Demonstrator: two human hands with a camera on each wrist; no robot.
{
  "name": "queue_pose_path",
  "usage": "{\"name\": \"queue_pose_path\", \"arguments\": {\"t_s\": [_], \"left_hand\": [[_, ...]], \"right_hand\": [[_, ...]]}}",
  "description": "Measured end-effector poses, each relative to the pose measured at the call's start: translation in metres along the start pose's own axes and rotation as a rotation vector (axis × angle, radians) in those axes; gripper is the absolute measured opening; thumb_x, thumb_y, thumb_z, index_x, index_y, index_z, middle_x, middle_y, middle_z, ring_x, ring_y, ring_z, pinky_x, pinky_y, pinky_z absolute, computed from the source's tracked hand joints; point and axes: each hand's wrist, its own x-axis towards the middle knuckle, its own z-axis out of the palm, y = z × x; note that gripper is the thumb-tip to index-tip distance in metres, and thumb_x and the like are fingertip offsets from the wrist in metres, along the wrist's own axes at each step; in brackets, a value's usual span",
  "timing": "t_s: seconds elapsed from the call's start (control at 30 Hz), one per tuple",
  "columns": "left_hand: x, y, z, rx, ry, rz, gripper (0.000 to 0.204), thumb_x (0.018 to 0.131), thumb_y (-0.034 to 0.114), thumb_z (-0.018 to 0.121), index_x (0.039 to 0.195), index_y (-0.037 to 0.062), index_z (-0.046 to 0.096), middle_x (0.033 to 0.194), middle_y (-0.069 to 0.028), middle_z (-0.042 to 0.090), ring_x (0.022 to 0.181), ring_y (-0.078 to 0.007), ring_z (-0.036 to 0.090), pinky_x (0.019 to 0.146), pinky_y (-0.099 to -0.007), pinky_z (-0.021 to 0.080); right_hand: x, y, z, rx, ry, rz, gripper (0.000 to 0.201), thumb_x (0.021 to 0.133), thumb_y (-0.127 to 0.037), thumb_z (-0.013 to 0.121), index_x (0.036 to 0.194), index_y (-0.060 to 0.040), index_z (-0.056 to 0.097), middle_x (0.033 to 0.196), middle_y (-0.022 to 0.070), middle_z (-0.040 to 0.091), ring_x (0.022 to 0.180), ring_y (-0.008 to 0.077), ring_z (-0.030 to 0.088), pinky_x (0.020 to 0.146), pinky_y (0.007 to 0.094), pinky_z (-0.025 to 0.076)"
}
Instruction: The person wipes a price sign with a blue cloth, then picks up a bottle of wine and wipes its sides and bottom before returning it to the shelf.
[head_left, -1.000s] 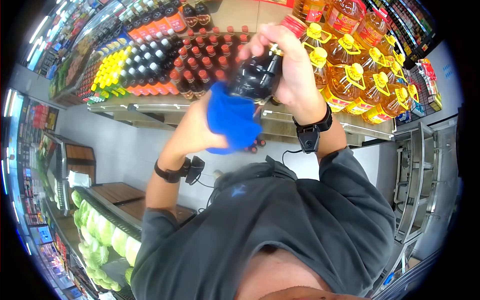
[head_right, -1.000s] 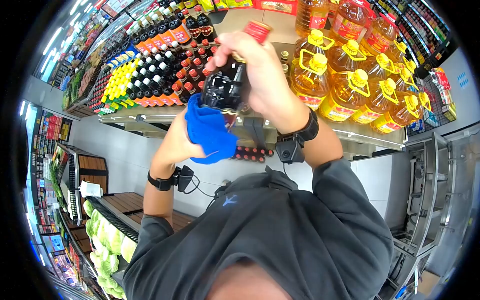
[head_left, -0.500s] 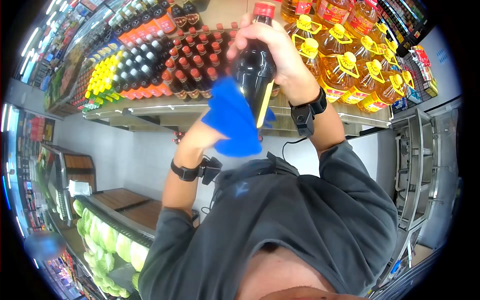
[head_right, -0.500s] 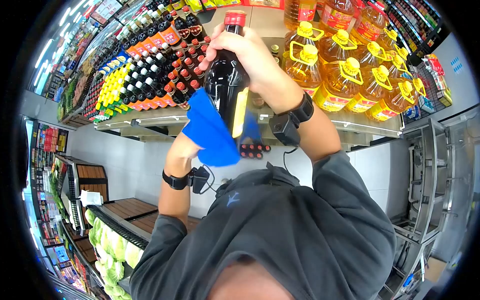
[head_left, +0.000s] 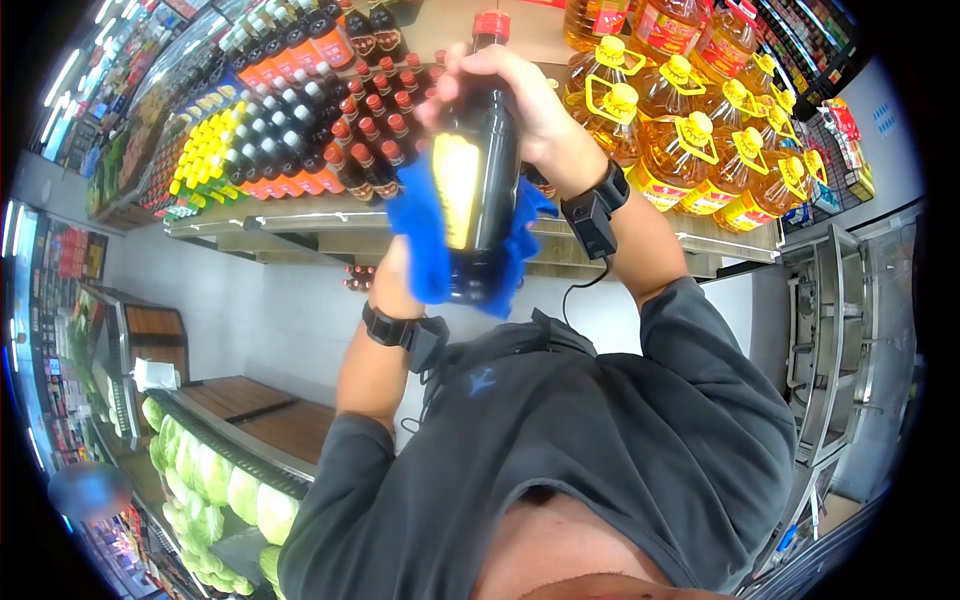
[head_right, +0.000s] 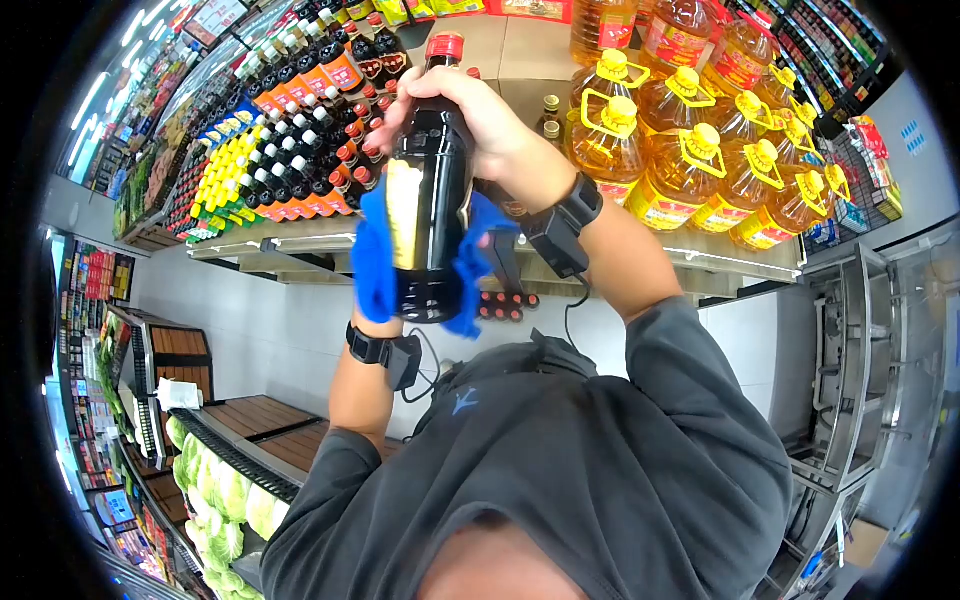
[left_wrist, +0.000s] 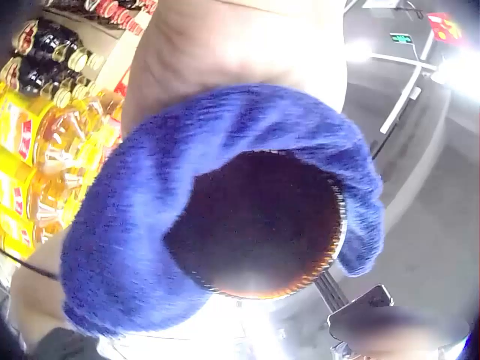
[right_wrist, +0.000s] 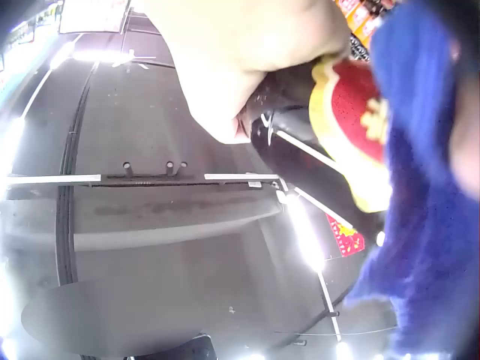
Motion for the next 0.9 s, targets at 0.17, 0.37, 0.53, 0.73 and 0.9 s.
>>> {"name": "queue_pose_path", "arguments": {"t_s": [0.17, 0.37, 0.53, 0.73, 0.9], "left_hand": [[0.000, -0.004, -0.078, 0.532, 0.135, 0.002, 0.054, 0.081, 0.022, 0.070, 0.128, 0.0032, 0.049, 0.113, -0.0126, 0.063, 0.100, -0.0219, 0.063, 0.088, -0.0368, 0.053], [0.021, -0.002, -0.047, 1.090, 0.367, 0.406, 0.052, 0.064, 0.012, 0.082, 0.109, 0.0028, 0.056, 0.096, -0.0070, 0.066, 0.091, -0.0189, 0.064, 0.082, -0.0322, 0.051], [0.024, 0.002, -0.036, 1.194, 0.397, 0.535, 0.047, 0.071, 0.004, 0.073, 0.114, 0.0014, 0.054, 0.098, -0.0087, 0.066, 0.088, -0.0213, 0.066, 0.083, -0.0345, 0.053], [0.008, 0.001, -0.075, 0.215, 0.351, 0.428, 0.045, 0.079, 0.023, 0.072, 0.115, 0.0024, 0.053, 0.103, -0.0128, 0.062, 0.094, -0.0270, 0.063, 0.087, -0.0413, 0.053], [-0.006, 0.016, -0.067, 0.005, 0.053, 0.694, 0.038, 0.093, 0.036, 0.056, 0.098, -0.0012, 0.063, 0.089, -0.0204, 0.067, 0.081, -0.0317, 0.067, 0.077, -0.0467, 0.056]], "right_hand": [[0.003, 0.011, 0.006, -0.264, 0.319, -0.112, 0.014, 0.085, -0.018, 0.060, 0.084, -0.0037, 0.057, 0.073, 0.0105, 0.063, 0.069, 0.0224, 0.066, 0.064, 0.0336, 0.056], [0.017, 0.031, 0.004, -0.465, 0.336, -0.376, 0.021, 0.085, -0.013, 0.065, 0.098, 0.0004, 0.057, 0.072, 0.0080, 0.064, 0.066, 0.0141, 0.064, 0.062, 0.0269, 0.051], [0.024, 0.040, 0.010, -0.581, 0.386, -0.421, 0.041, 0.085, -0.016, 0.069, 0.117, 0.0010, 0.050, 0.090, 0.0076, 0.066, 0.076, 0.0120, 0.063, 0.071, 0.0270, 0.051], [-0.007, 0.019, 0.026, -0.395, 0.323, -0.439, 0.041, 0.094, -0.024, 0.053, 0.130, -0.0064, 0.043, 0.112, 0.0078, 0.060, 0.097, 0.0150, 0.058, 0.086, 0.0280, 0.043], [-0.057, 0.065, -0.015, -0.722, 0.169, -0.191, 0.023, 0.097, -0.022, 0.048, 0.111, -0.0034, 0.049, 0.084, 0.0038, 0.058, 0.067, 0.0108, 0.062, 0.055, 0.0225, 0.047]]}}
